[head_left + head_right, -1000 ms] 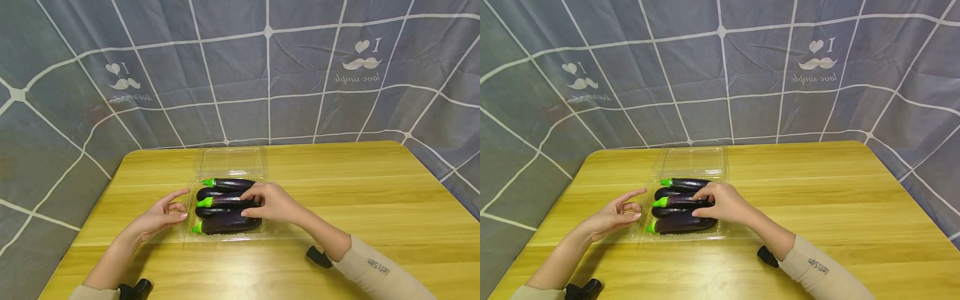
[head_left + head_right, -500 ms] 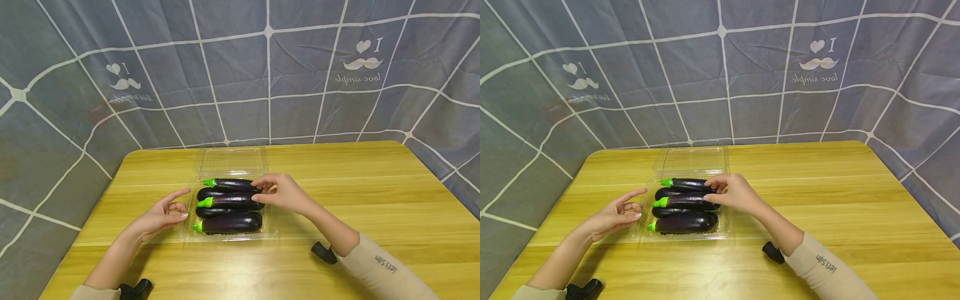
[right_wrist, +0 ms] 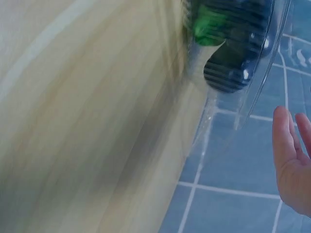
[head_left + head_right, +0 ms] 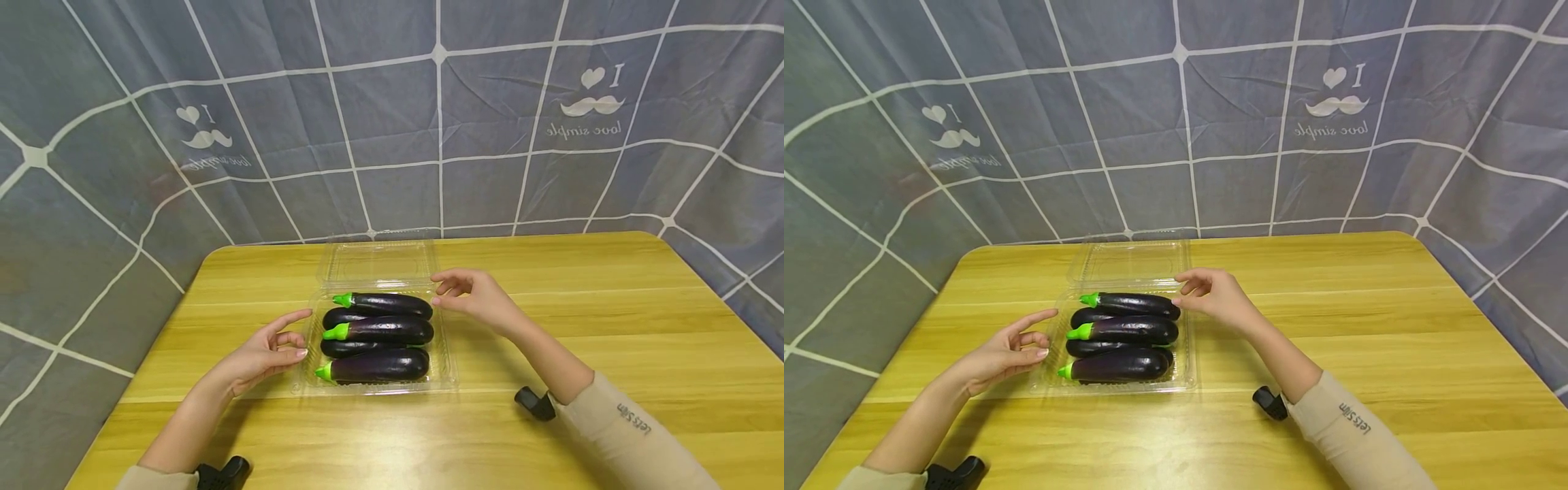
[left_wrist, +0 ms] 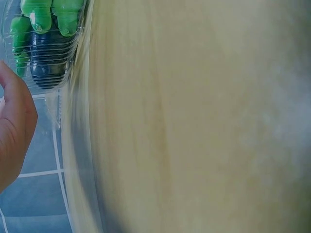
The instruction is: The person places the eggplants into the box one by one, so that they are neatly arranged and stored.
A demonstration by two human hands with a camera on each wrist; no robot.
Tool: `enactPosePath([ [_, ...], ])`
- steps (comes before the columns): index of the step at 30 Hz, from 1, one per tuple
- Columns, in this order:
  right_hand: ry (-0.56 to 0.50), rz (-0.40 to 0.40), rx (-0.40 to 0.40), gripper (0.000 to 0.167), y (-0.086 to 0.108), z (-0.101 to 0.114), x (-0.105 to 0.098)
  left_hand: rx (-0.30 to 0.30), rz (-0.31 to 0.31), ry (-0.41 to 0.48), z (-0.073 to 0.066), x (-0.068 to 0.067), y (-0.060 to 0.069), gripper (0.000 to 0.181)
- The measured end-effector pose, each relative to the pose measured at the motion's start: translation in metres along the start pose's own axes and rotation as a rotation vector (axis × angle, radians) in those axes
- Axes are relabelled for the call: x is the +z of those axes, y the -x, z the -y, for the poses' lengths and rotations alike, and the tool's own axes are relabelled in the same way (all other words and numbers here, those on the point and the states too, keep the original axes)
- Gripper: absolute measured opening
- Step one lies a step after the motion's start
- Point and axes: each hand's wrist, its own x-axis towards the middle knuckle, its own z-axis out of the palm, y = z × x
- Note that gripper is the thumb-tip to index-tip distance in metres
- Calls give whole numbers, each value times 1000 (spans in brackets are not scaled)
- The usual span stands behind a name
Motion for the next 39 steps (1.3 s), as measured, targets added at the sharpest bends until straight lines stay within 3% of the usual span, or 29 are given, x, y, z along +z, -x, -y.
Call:
enactPosePath([
  [12, -259, 20, 167, 50, -17, -20, -11, 4, 8, 17, 0, 1, -1, 73],
  [22, -547, -26, 425, 55, -34, -35, -15, 7, 6, 25, 0, 1, -2, 73],
  [29, -688, -21, 503, 56, -40, -39, -11, 17, 10, 33, 1, 0, -1, 72],
  [39, -777, 0, 565, 54, -43, -40, -5, 9, 1, 23, 2, 0, 0, 74],
])
